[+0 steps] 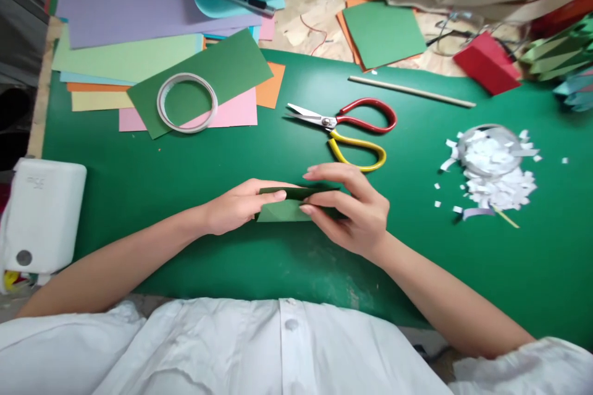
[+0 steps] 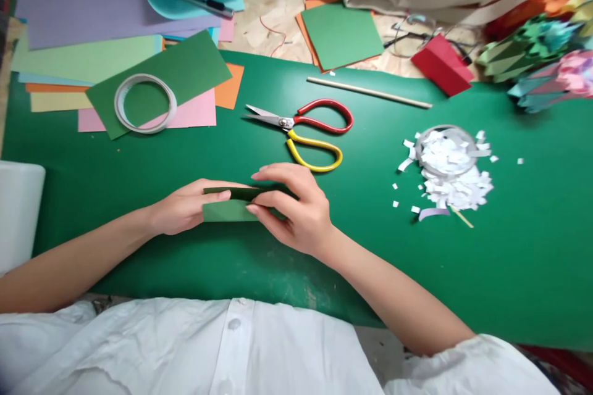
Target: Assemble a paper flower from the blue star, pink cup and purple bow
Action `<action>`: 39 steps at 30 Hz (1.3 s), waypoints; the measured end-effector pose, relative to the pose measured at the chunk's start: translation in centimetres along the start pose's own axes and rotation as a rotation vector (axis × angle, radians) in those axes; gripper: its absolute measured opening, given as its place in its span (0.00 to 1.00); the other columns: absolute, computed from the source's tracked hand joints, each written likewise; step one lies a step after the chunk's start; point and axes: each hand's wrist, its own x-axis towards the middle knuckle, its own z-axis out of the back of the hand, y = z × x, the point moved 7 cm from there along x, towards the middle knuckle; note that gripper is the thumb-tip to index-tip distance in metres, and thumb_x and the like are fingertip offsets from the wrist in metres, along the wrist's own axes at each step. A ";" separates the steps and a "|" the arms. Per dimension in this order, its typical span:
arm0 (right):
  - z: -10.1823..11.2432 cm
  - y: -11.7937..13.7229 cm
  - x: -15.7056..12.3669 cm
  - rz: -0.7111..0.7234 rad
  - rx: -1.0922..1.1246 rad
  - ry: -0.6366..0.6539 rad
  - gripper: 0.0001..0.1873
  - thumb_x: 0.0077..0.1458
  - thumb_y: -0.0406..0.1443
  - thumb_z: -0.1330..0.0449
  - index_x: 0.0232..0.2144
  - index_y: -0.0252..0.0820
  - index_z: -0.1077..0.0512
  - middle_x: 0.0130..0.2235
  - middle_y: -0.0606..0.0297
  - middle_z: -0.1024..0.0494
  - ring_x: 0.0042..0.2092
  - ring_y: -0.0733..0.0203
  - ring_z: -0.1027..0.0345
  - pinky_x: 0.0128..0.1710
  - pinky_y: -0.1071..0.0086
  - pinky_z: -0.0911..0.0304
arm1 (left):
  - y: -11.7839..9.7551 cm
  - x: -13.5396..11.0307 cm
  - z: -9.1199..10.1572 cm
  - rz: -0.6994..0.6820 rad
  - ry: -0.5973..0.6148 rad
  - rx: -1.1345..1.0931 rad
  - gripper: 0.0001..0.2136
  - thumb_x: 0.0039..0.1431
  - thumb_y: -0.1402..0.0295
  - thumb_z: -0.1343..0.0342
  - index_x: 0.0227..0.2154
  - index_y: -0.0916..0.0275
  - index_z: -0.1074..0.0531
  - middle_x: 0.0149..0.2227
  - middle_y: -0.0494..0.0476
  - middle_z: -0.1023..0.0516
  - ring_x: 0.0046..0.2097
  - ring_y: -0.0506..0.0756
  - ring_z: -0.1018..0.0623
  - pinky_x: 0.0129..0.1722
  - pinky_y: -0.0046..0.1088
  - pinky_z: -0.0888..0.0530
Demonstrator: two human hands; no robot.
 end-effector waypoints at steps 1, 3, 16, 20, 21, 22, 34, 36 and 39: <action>-0.2 -0.3 0.0 -0.066 0.042 0.009 0.05 0.55 0.30 0.34 0.31 0.40 0.26 0.39 0.57 0.20 0.39 0.59 0.23 0.40 0.66 0.26 | 0.1 0.0 -0.2 0.026 0.025 -0.027 0.26 0.54 0.47 0.36 0.48 0.63 0.21 0.42 0.61 0.16 0.47 0.63 0.19 0.49 0.38 0.24; -0.4 -0.7 -0.1 -0.189 0.092 0.008 0.06 0.55 0.29 0.34 0.31 0.42 0.27 0.33 0.63 0.21 0.33 0.65 0.25 0.33 0.72 0.28 | 0.1 0.0 -0.9 0.043 0.086 -0.111 0.29 0.52 0.41 0.38 0.44 0.63 0.20 0.38 0.61 0.16 0.45 0.63 0.18 0.46 0.38 0.23; 0.6 -1.5 -0.9 -0.367 0.107 -0.187 0.10 0.52 0.28 0.31 0.28 0.45 0.29 0.27 0.69 0.23 0.28 0.65 0.28 0.27 0.69 0.32 | -1.7 -1.2 0.4 -0.267 -0.422 0.060 0.18 0.52 0.65 0.32 0.41 0.59 0.35 0.35 0.50 0.20 0.35 0.51 0.18 0.37 0.25 0.22; 0.6 -1.4 -1.1 -0.356 0.151 -0.213 0.12 0.51 0.27 0.31 0.28 0.45 0.29 0.27 0.69 0.24 0.27 0.66 0.30 0.25 0.70 0.34 | -1.6 -1.2 0.7 -0.273 -0.455 0.000 0.17 0.52 0.66 0.32 0.39 0.59 0.35 0.32 0.48 0.19 0.33 0.51 0.18 0.37 0.26 0.21; 0.5 -1.3 -1.1 -0.351 0.169 -0.211 0.12 0.50 0.27 0.31 0.27 0.45 0.30 0.26 0.70 0.25 0.27 0.67 0.31 0.25 0.71 0.34 | -1.7 -1.2 0.8 -0.289 -0.458 -0.002 0.16 0.51 0.67 0.32 0.39 0.59 0.34 0.32 0.48 0.19 0.33 0.50 0.19 0.36 0.25 0.21; 0.4 -1.3 -1.1 -0.355 0.187 -0.205 0.13 0.50 0.26 0.31 0.27 0.44 0.30 0.26 0.70 0.26 0.26 0.67 0.31 0.25 0.71 0.35 | -1.8 -1.1 1.0 -0.309 -0.461 0.001 0.16 0.51 0.67 0.32 0.38 0.59 0.33 0.31 0.47 0.20 0.32 0.49 0.19 0.36 0.24 0.22; -0.5 -2.0 -1.8 -0.538 0.124 -0.032 0.11 0.52 0.33 0.30 0.37 0.46 0.28 0.26 0.73 0.24 0.23 0.70 0.32 0.21 0.75 0.35 | -2.3 -1.6 1.6 -0.427 -0.578 0.055 0.09 0.51 0.69 0.31 0.35 0.61 0.24 0.35 0.51 0.20 0.40 0.53 0.19 0.41 0.27 0.23; -0.5 -1.8 -1.7 -0.521 0.121 -0.010 0.09 0.54 0.33 0.31 0.35 0.46 0.28 0.25 0.74 0.23 0.23 0.71 0.31 0.22 0.76 0.34 | -2.2 -1.7 1.7 -0.433 -0.600 0.069 0.10 0.51 0.68 0.31 0.35 0.61 0.23 0.35 0.51 0.20 0.40 0.53 0.19 0.41 0.28 0.23; -0.6 -1.7 -1.5 -0.510 0.132 0.000 0.08 0.54 0.32 0.32 0.33 0.45 0.28 0.25 0.74 0.22 0.22 0.70 0.30 0.21 0.77 0.34 | -2.3 -1.9 1.7 -0.455 -0.615 0.098 0.09 0.51 0.68 0.31 0.36 0.60 0.22 0.36 0.51 0.19 0.39 0.52 0.19 0.40 0.27 0.23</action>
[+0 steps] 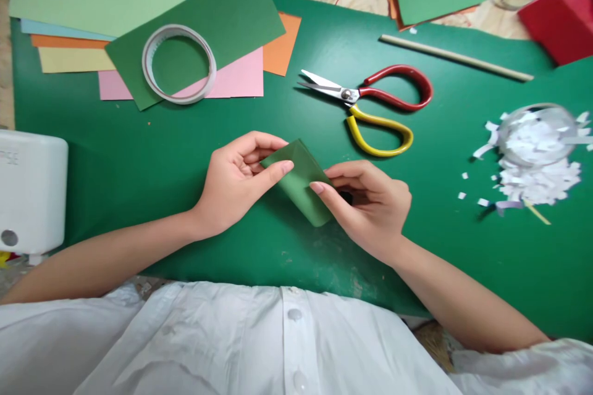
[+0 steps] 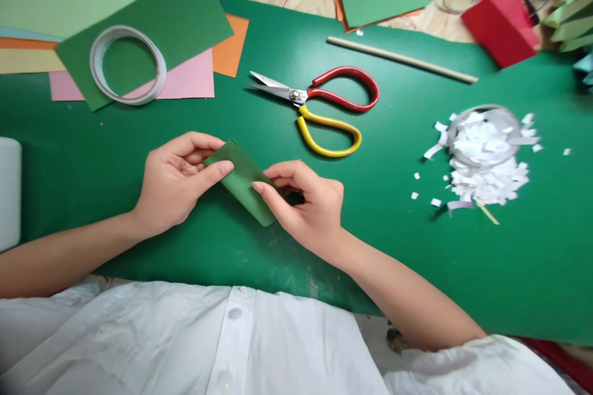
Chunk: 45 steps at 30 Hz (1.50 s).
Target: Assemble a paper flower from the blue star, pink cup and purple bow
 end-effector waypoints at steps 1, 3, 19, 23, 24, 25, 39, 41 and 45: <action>0.0 0.0 0.0 -0.001 0.003 0.004 0.08 0.54 0.32 0.32 0.33 0.45 0.28 0.25 0.74 0.22 0.22 0.71 0.30 0.21 0.77 0.34 | -0.1 0.0 0.0 -0.012 0.000 0.009 0.09 0.52 0.68 0.31 0.36 0.60 0.22 0.36 0.50 0.19 0.39 0.52 0.19 0.40 0.26 0.23; -0.1 0.1 0.1 0.003 0.013 0.013 0.08 0.54 0.32 0.32 0.32 0.45 0.28 0.25 0.74 0.22 0.22 0.71 0.29 0.21 0.78 0.34 | -0.3 -0.1 0.0 -0.032 -0.002 0.033 0.08 0.53 0.68 0.32 0.35 0.59 0.22 0.36 0.50 0.19 0.39 0.51 0.19 0.39 0.25 0.23; -0.3 0.3 0.3 0.025 0.019 0.063 0.08 0.55 0.31 0.33 0.31 0.45 0.29 0.23 0.75 0.23 0.21 0.72 0.31 0.20 0.79 0.37 | -0.3 -0.1 0.4 -0.039 -0.051 0.103 0.07 0.53 0.64 0.32 0.31 0.60 0.22 0.31 0.50 0.20 0.34 0.50 0.20 0.33 0.23 0.25; -0.4 0.4 0.3 0.027 0.033 0.072 0.08 0.55 0.30 0.33 0.32 0.44 0.30 0.23 0.76 0.23 0.22 0.73 0.31 0.21 0.80 0.37 | -0.4 -0.2 0.3 -0.053 -0.046 0.096 0.07 0.53 0.64 0.32 0.31 0.59 0.22 0.31 0.49 0.20 0.34 0.49 0.20 0.32 0.22 0.26; -0.4 0.4 0.3 0.024 0.036 0.074 0.08 0.55 0.30 0.33 0.32 0.44 0.29 0.23 0.76 0.23 0.22 0.73 0.31 0.21 0.80 0.37 | -0.4 -0.2 0.3 -0.054 -0.046 0.097 0.07 0.53 0.64 0.32 0.31 0.59 0.22 0.31 0.50 0.20 0.34 0.49 0.20 0.32 0.22 0.26; -0.4 0.3 0.3 0.021 0.038 0.077 0.08 0.55 0.30 0.33 0.32 0.45 0.29 0.23 0.76 0.23 0.22 0.73 0.31 0.21 0.79 0.38 | -0.4 -0.2 0.3 -0.052 -0.046 0.100 0.07 0.53 0.63 0.32 0.31 0.59 0.22 0.32 0.50 0.20 0.34 0.49 0.20 0.32 0.22 0.26; -0.5 0.4 0.3 0.041 0.042 0.089 0.08 0.55 0.29 0.34 0.32 0.44 0.30 0.24 0.75 0.23 0.22 0.73 0.32 0.22 0.80 0.38 | -0.5 0.1 0.2 -0.108 -0.027 0.106 0.06 0.53 0.66 0.33 0.30 0.60 0.23 0.31 0.49 0.19 0.33 0.48 0.20 0.29 0.20 0.25; -0.5 0.4 0.3 0.042 0.044 0.093 0.08 0.55 0.28 0.34 0.32 0.44 0.30 0.24 0.75 0.24 0.22 0.74 0.32 0.22 0.80 0.38 | -0.6 0.1 0.2 -0.120 -0.029 0.109 0.05 0.53 0.67 0.33 0.30 0.60 0.23 0.30 0.48 0.19 0.33 0.47 0.20 0.29 0.19 0.25; -0.6 0.4 0.4 0.035 0.043 0.100 0.08 0.55 0.29 0.34 0.32 0.44 0.30 0.24 0.74 0.24 0.22 0.73 0.33 0.21 0.79 0.39 | -0.7 0.0 0.2 -0.125 -0.040 0.136 0.05 0.52 0.68 0.33 0.29 0.60 0.24 0.29 0.48 0.19 0.32 0.48 0.19 0.28 0.20 0.24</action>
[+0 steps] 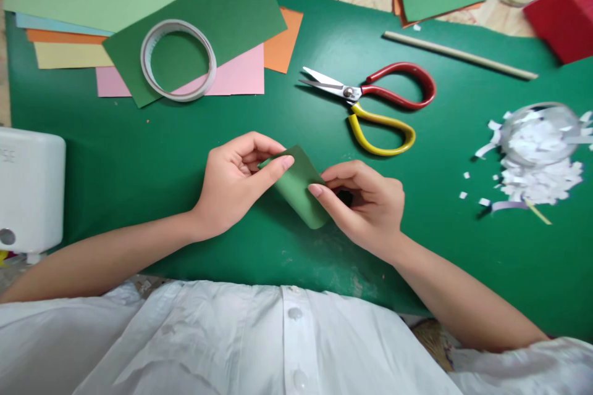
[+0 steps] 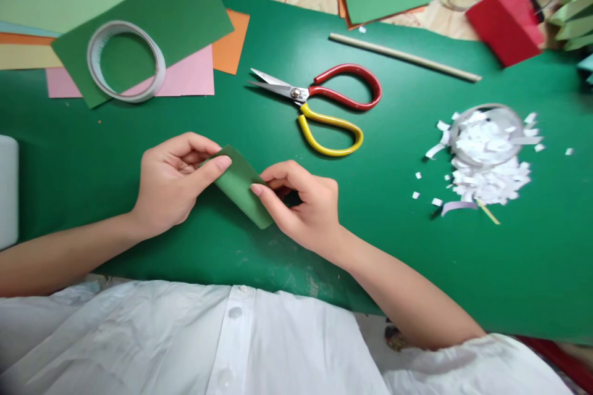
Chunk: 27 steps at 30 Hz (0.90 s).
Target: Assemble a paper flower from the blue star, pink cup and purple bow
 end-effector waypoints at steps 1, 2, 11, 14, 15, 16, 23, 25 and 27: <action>0.0 0.0 0.0 -0.002 -0.001 0.001 0.08 0.55 0.29 0.34 0.32 0.44 0.30 0.24 0.74 0.24 0.22 0.73 0.33 0.21 0.79 0.39 | 0.0 0.0 0.0 -0.001 -0.003 0.012 0.05 0.52 0.68 0.33 0.29 0.60 0.24 0.29 0.49 0.19 0.32 0.48 0.19 0.28 0.20 0.24; 0.0 0.0 0.0 -0.003 -0.001 0.004 0.08 0.55 0.29 0.34 0.32 0.44 0.30 0.24 0.74 0.24 0.22 0.73 0.32 0.21 0.79 0.39 | 0.0 0.0 0.0 -0.003 -0.006 0.022 0.05 0.52 0.68 0.33 0.29 0.60 0.24 0.29 0.49 0.19 0.32 0.49 0.19 0.28 0.20 0.24; 0.1 0.1 0.1 0.028 -0.056 0.021 0.07 0.58 0.28 0.37 0.29 0.40 0.29 0.24 0.70 0.27 0.23 0.74 0.38 0.22 0.77 0.43 | -0.7 0.1 0.1 -0.065 -0.019 0.075 0.03 0.51 0.71 0.35 0.28 0.60 0.24 0.29 0.48 0.19 0.31 0.48 0.19 0.28 0.19 0.23; 0.0 0.4 0.2 0.087 -0.084 0.028 0.08 0.57 0.27 0.38 0.28 0.40 0.30 0.24 0.68 0.29 0.25 0.70 0.39 0.25 0.73 0.42 | -1.1 -0.1 0.1 -0.087 -0.033 0.125 0.03 0.51 0.72 0.35 0.28 0.61 0.24 0.28 0.47 0.19 0.31 0.48 0.19 0.28 0.19 0.23; 0.0 0.6 0.3 0.114 -0.100 0.032 0.08 0.57 0.26 0.38 0.28 0.40 0.30 0.24 0.68 0.29 0.26 0.69 0.39 0.27 0.71 0.41 | -1.2 -0.1 0.1 -0.096 -0.036 0.142 0.03 0.51 0.72 0.35 0.28 0.61 0.24 0.28 0.47 0.19 0.31 0.47 0.19 0.28 0.18 0.24; 0.0 0.7 0.3 0.139 -0.121 0.037 0.08 0.57 0.26 0.39 0.28 0.40 0.30 0.24 0.67 0.28 0.27 0.68 0.39 0.28 0.70 0.41 | -1.3 -0.1 0.1 -0.105 -0.038 0.160 0.03 0.51 0.73 0.35 0.27 0.61 0.24 0.28 0.47 0.19 0.31 0.47 0.19 0.28 0.18 0.24; -0.4 0.6 0.6 0.190 -0.158 0.148 0.08 0.58 0.26 0.41 0.28 0.40 0.32 0.26 0.65 0.27 0.29 0.65 0.40 0.31 0.66 0.41 | -1.1 0.0 -0.2 -0.069 -0.006 0.267 0.03 0.50 0.72 0.35 0.30 0.61 0.23 0.29 0.48 0.18 0.30 0.46 0.20 0.26 0.16 0.26; -0.4 0.5 0.6 0.184 -0.143 0.159 0.08 0.58 0.26 0.41 0.28 0.40 0.32 0.26 0.66 0.28 0.29 0.65 0.41 0.31 0.67 0.42 | -1.1 0.1 -0.3 -0.052 0.000 0.269 0.04 0.50 0.72 0.35 0.31 0.61 0.23 0.28 0.47 0.19 0.30 0.46 0.20 0.25 0.15 0.26; -0.4 0.4 0.6 0.184 -0.131 0.163 0.08 0.59 0.26 0.41 0.28 0.41 0.32 0.26 0.66 0.28 0.29 0.65 0.41 0.31 0.67 0.42 | -1.0 0.1 -0.3 -0.045 0.007 0.264 0.05 0.51 0.72 0.35 0.32 0.61 0.22 0.28 0.47 0.19 0.30 0.45 0.21 0.26 0.14 0.26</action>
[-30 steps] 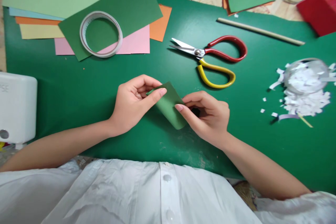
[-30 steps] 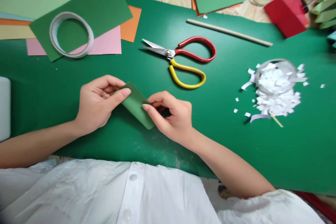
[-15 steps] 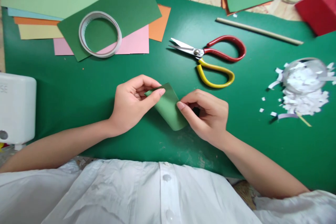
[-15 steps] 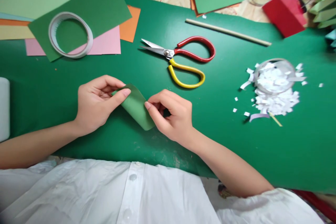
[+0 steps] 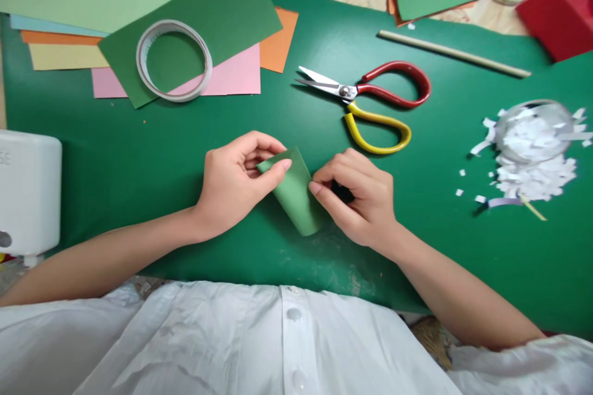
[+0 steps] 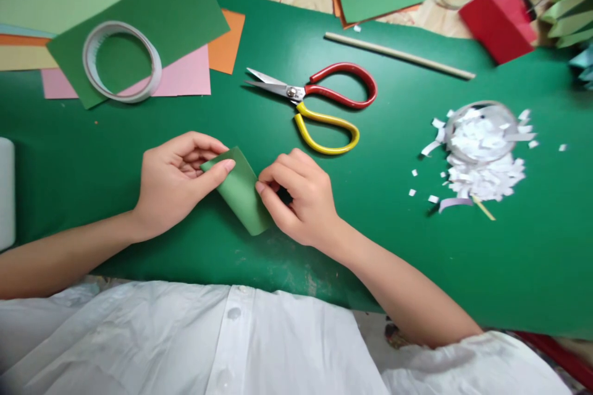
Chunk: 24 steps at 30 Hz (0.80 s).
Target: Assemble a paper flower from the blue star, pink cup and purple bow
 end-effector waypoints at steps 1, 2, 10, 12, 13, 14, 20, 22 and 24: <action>0.0 0.0 0.0 0.001 0.002 -0.001 0.08 0.59 0.26 0.42 0.28 0.41 0.32 0.26 0.66 0.28 0.29 0.65 0.41 0.32 0.67 0.42 | 0.0 0.0 0.0 0.000 0.004 -0.002 0.05 0.51 0.72 0.35 0.32 0.61 0.22 0.29 0.47 0.19 0.30 0.45 0.21 0.26 0.14 0.26; 0.0 0.0 0.0 0.002 0.002 -0.003 0.08 0.59 0.26 0.42 0.28 0.41 0.32 0.26 0.66 0.28 0.29 0.65 0.41 0.32 0.67 0.42 | 0.0 0.0 0.0 -0.003 0.006 -0.001 0.06 0.51 0.72 0.35 0.33 0.61 0.22 0.30 0.47 0.18 0.31 0.45 0.20 0.27 0.14 0.26; 0.0 -0.1 0.0 -0.011 0.006 0.005 0.08 0.59 0.27 0.42 0.28 0.42 0.33 0.26 0.67 0.28 0.29 0.64 0.40 0.31 0.66 0.42 | -0.3 -0.1 0.2 -0.051 -0.004 0.055 0.07 0.53 0.70 0.35 0.36 0.59 0.19 0.34 0.49 0.17 0.34 0.47 0.20 0.29 0.16 0.25; 0.0 -0.1 0.0 -0.009 0.001 0.007 0.08 0.59 0.28 0.42 0.28 0.43 0.33 0.26 0.67 0.28 0.29 0.64 0.39 0.31 0.66 0.42 | -0.3 -0.1 0.2 -0.061 -0.004 0.046 0.07 0.53 0.69 0.35 0.37 0.59 0.18 0.35 0.50 0.16 0.35 0.48 0.19 0.31 0.18 0.23; 0.0 -0.1 0.0 -0.007 -0.004 0.004 0.08 0.59 0.28 0.42 0.28 0.43 0.33 0.26 0.67 0.28 0.29 0.64 0.39 0.31 0.66 0.42 | -0.2 -0.1 0.1 -0.067 -0.005 0.041 0.08 0.54 0.69 0.35 0.37 0.58 0.18 0.35 0.50 0.16 0.35 0.49 0.19 0.31 0.19 0.23; 0.1 -0.1 0.0 -0.006 -0.008 0.002 0.08 0.59 0.28 0.42 0.28 0.43 0.33 0.26 0.67 0.28 0.29 0.64 0.40 0.31 0.66 0.42 | -0.2 -0.1 0.1 -0.072 -0.007 0.041 0.08 0.54 0.68 0.35 0.38 0.58 0.18 0.36 0.50 0.16 0.35 0.49 0.19 0.32 0.20 0.22; 0.0 -0.2 0.1 -0.033 -0.014 0.007 0.09 0.60 0.29 0.43 0.28 0.43 0.33 0.26 0.67 0.28 0.29 0.63 0.40 0.31 0.66 0.42 | 0.2 -0.1 -0.1 -0.107 0.017 0.102 0.09 0.57 0.65 0.37 0.41 0.58 0.19 0.38 0.53 0.16 0.37 0.52 0.18 0.36 0.25 0.20; 0.1 -0.3 0.0 -0.050 -0.043 -0.011 0.09 0.60 0.29 0.43 0.27 0.43 0.33 0.25 0.68 0.29 0.29 0.63 0.41 0.31 0.65 0.44 | -0.3 -0.1 -0.1 -0.213 0.036 0.170 0.12 0.61 0.65 0.40 0.46 0.60 0.21 0.43 0.55 0.17 0.41 0.52 0.18 0.40 0.27 0.20; 0.2 -0.3 -0.1 -0.064 -0.089 -0.031 0.09 0.59 0.29 0.43 0.27 0.43 0.32 0.25 0.68 0.29 0.29 0.63 0.42 0.32 0.65 0.44 | -1.6 -0.6 -0.1 -0.418 0.031 0.322 0.15 0.63 0.67 0.43 0.51 0.62 0.24 0.47 0.60 0.19 0.47 0.55 0.19 0.48 0.33 0.21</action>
